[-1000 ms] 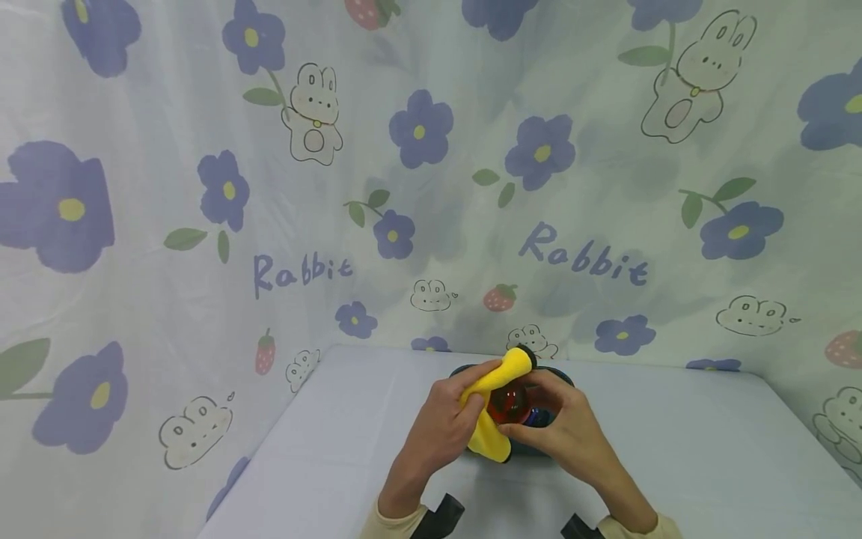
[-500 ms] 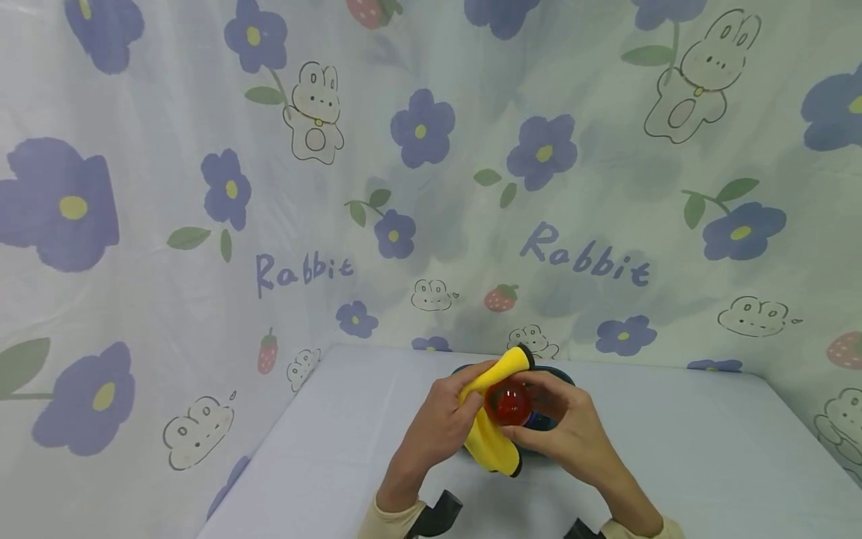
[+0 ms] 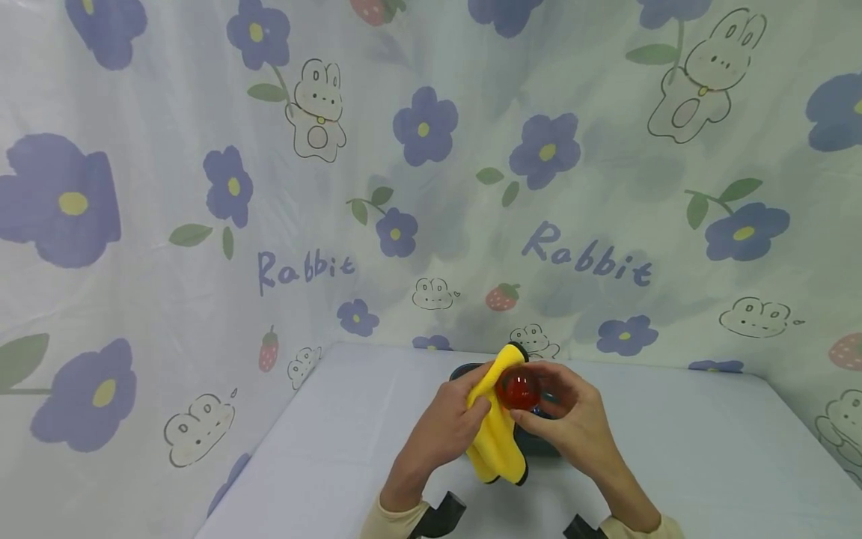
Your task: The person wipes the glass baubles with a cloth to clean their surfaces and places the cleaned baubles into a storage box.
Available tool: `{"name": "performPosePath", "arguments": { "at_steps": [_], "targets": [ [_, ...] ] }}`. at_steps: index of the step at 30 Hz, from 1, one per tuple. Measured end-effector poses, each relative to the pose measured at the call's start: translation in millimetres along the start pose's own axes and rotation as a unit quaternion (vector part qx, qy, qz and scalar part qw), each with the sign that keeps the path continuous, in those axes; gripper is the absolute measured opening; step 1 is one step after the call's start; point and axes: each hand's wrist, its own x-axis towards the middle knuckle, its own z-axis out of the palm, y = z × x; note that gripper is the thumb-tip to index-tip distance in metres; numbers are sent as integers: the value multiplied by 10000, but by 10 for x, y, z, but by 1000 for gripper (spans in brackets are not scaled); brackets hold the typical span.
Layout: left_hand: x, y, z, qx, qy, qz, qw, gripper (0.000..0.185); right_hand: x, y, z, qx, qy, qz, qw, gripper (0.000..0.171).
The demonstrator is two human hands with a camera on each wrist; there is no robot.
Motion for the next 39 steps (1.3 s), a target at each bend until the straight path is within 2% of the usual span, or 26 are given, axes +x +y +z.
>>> {"name": "performPosePath", "arguments": {
  "at_steps": [8,16,23,28,39],
  "targets": [
    [-18,32,6,73,-64,-76,9999,56,38,35,-19,92,208,112,9997,60],
    [-61,80,-3,261,83,-50,9996,56,52,89,-49,-368,334,36,9988,56],
    [-85,117,6,365,373,61,9986,55,48,87,-60,-397,108,196,9990,58],
    [-98,121,19,402,492,341,9974,53,47,87,-48,-589,-65,207,9980,58],
    [-63,72,3,357,454,666,9961,51,4,27,-3,-839,-373,284,9954,58]
  ]
}}
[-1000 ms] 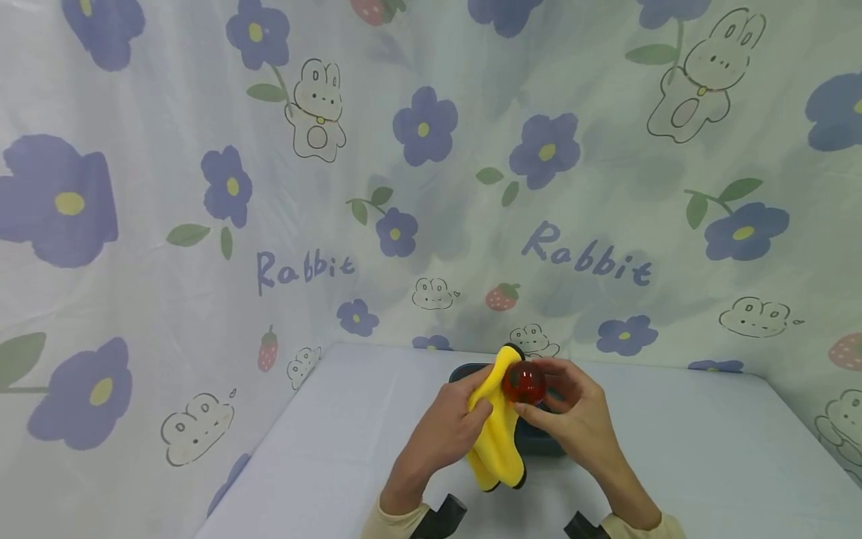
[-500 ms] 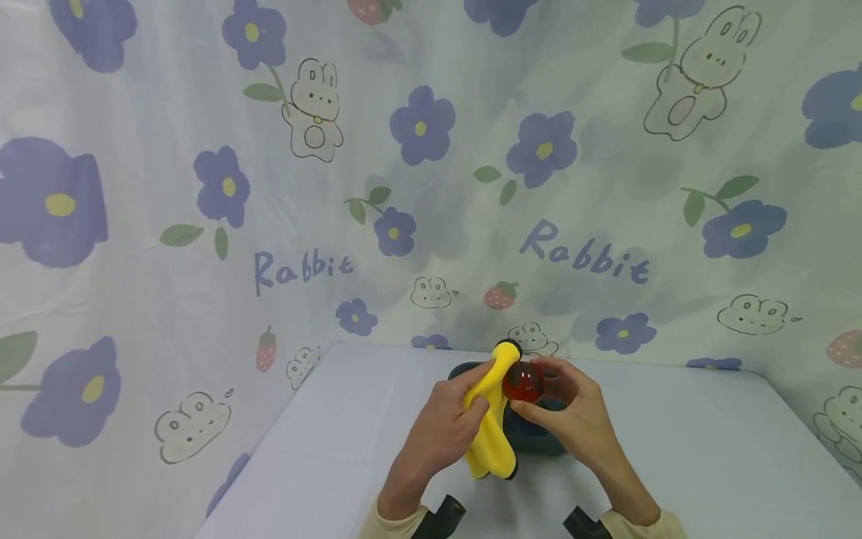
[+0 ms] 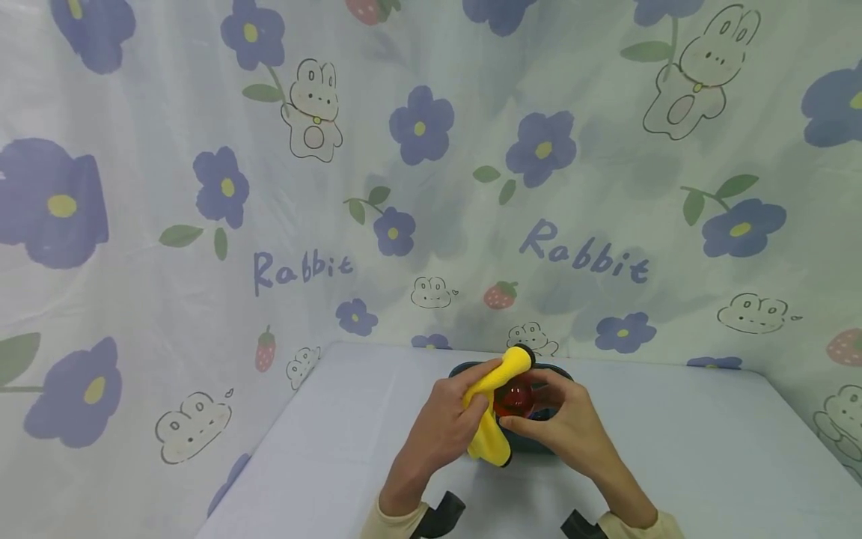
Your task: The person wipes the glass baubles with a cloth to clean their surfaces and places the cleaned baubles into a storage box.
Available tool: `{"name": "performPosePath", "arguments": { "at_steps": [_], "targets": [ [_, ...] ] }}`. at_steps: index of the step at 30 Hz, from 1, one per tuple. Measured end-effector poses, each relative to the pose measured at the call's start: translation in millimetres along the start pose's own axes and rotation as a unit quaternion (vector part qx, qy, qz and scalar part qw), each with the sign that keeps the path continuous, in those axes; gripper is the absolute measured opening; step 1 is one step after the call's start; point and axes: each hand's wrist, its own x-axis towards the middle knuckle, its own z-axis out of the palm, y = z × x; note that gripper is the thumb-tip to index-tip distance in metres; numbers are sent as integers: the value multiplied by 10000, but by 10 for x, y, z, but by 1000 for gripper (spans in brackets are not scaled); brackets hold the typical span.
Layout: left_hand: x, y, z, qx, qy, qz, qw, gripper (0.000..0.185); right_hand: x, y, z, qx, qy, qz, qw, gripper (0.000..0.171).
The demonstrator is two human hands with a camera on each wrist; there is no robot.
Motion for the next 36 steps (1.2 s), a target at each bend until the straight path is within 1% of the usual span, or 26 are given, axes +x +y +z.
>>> {"name": "performPosePath", "arguments": {
  "at_steps": [7,16,19,23,28,36],
  "targets": [
    [12,-42,-23,-55,-15,59,10000,50,-22,-27,-13,166,-117,-413,9989,52],
    [19,-77,-52,-131,-60,67,9999,48,-45,-72,-14,441,-188,-793,9957,53],
    [25,-86,-55,-214,-95,78,9997,49,-48,-89,-11,633,-89,-893,9940,53],
    [31,-85,-46,-296,-182,3,9994,51,-55,-119,-11,801,103,-871,9929,54],
    [32,-60,-26,-231,-255,-139,9993,52,-56,-143,-15,1043,343,-874,9901,57],
    [26,-28,-17,-171,-353,-323,9987,55,-16,-108,-27,1096,533,-953,9880,62]
  ]
}}
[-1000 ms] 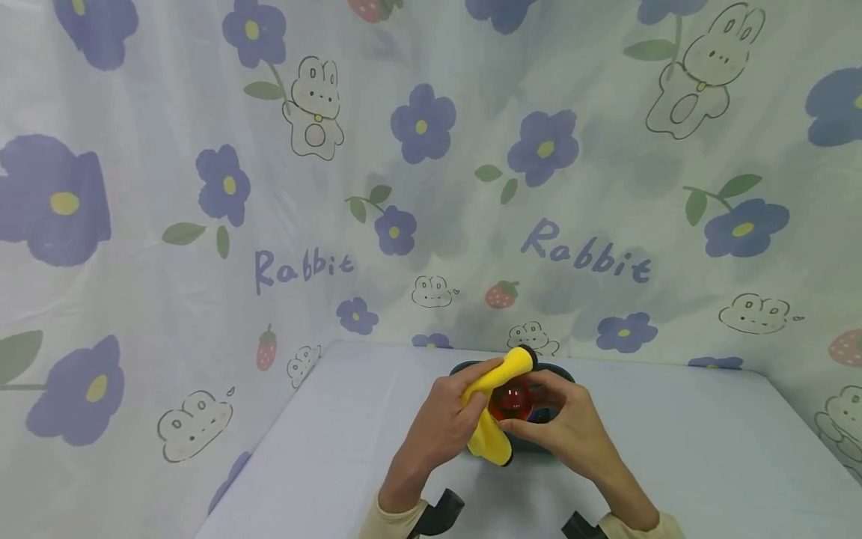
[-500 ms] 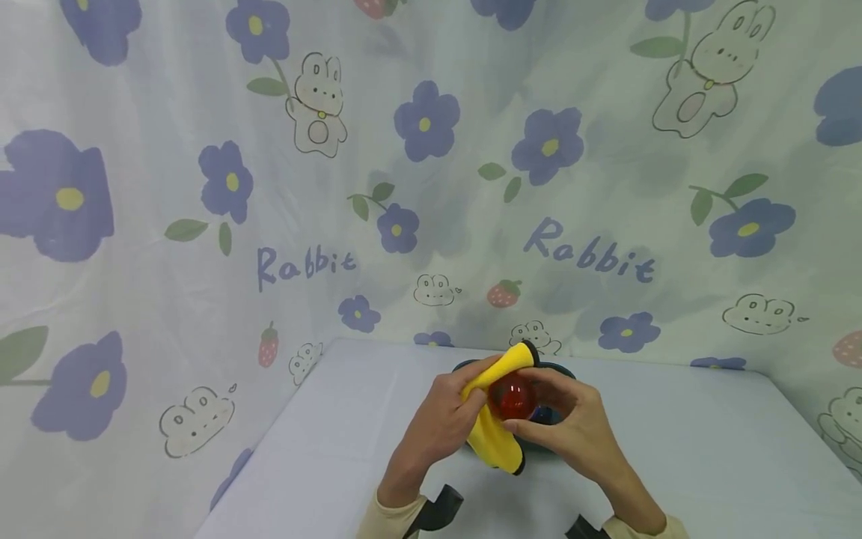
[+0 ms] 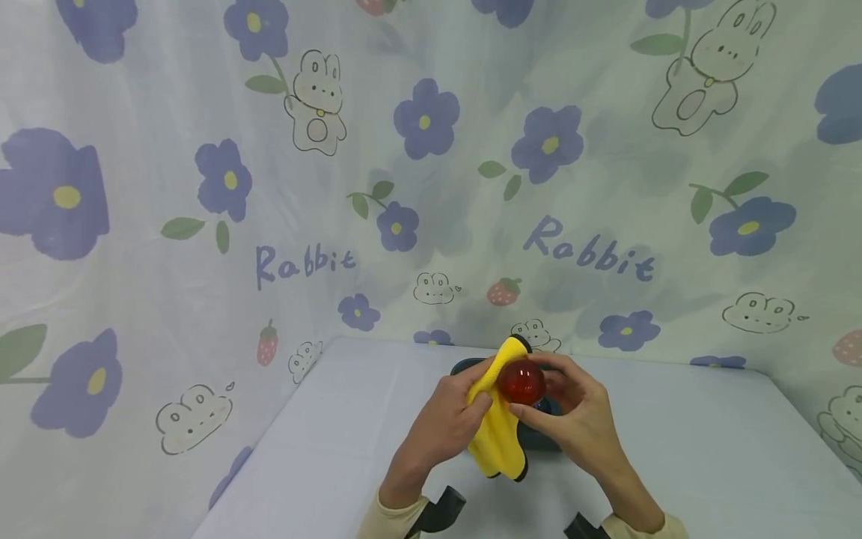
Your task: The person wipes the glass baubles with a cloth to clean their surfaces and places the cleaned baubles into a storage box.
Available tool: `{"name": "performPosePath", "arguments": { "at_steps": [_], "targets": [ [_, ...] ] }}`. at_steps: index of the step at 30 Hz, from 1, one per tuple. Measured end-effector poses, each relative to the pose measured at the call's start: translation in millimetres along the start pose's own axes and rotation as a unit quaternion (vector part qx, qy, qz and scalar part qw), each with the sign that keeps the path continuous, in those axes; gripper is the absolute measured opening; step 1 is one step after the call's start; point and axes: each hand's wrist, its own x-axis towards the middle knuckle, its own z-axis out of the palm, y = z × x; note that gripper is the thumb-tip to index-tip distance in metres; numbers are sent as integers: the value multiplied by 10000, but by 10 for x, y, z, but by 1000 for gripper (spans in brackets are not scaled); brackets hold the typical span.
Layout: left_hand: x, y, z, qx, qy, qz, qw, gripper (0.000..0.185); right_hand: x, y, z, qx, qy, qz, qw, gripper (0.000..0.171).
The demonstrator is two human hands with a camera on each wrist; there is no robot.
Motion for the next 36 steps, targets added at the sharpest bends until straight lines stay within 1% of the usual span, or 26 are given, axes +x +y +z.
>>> {"name": "performPosePath", "arguments": {
  "at_steps": [8,15,19,22,27,31,36],
  "targets": [
    [-11,19,-2,99,-14,-113,9999,56,23,45,-16,-108,148,202,9996,62],
    [-36,36,-16,213,107,-90,9997,55,32,91,-33,-698,274,259,9969,60],
    [-47,51,-22,254,171,-86,9995,55,41,112,-42,-722,285,318,9965,59],
    [-57,63,-26,254,215,6,9994,55,47,125,-55,-704,199,393,9965,59],
    [-77,77,-28,206,340,258,9989,54,50,142,-58,-776,-9,471,9959,60],
    [-79,76,-19,151,431,365,9983,54,35,151,-46,-790,-177,516,9954,60],
    [-65,74,-12,140,468,459,9977,52,13,147,-23,-771,-364,566,9947,58]
  ]
}}
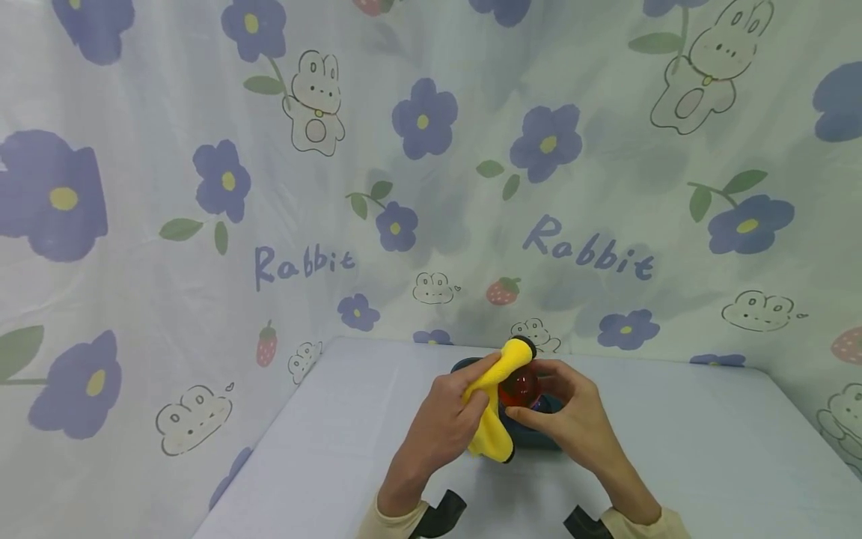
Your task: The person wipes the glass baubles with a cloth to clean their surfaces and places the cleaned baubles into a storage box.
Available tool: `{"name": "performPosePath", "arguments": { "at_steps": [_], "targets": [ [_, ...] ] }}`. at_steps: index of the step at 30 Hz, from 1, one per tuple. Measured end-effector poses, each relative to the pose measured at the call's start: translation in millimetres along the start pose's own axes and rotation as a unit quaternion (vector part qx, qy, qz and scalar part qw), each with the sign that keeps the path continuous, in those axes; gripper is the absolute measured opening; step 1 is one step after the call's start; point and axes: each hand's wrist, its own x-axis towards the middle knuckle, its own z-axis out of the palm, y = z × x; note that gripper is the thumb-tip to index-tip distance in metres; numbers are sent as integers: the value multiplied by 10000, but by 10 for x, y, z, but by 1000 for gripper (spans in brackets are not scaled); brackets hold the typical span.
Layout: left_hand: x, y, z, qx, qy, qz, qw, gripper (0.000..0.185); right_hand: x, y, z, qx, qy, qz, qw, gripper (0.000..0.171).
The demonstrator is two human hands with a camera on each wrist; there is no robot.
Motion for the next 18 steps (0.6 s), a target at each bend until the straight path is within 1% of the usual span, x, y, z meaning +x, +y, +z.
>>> {"name": "performPosePath", "arguments": {
  "at_steps": [8,11,15,18],
  "targets": [
    [3,-20,-14,26,6,59,10000,51,-31,-50,47,-162,-114,102,9998,56],
    [10,-33,-16,56,-16,142,9999,51,-43,-77,50,-239,-161,132,9995,56],
    [25,-67,-19,87,-32,263,9996,51,-59,-109,50,-297,-272,57,9992,55],
    [35,-95,-27,52,-88,260,9996,51,-68,-128,46,-260,-348,-36,9990,55]
  ]
}}
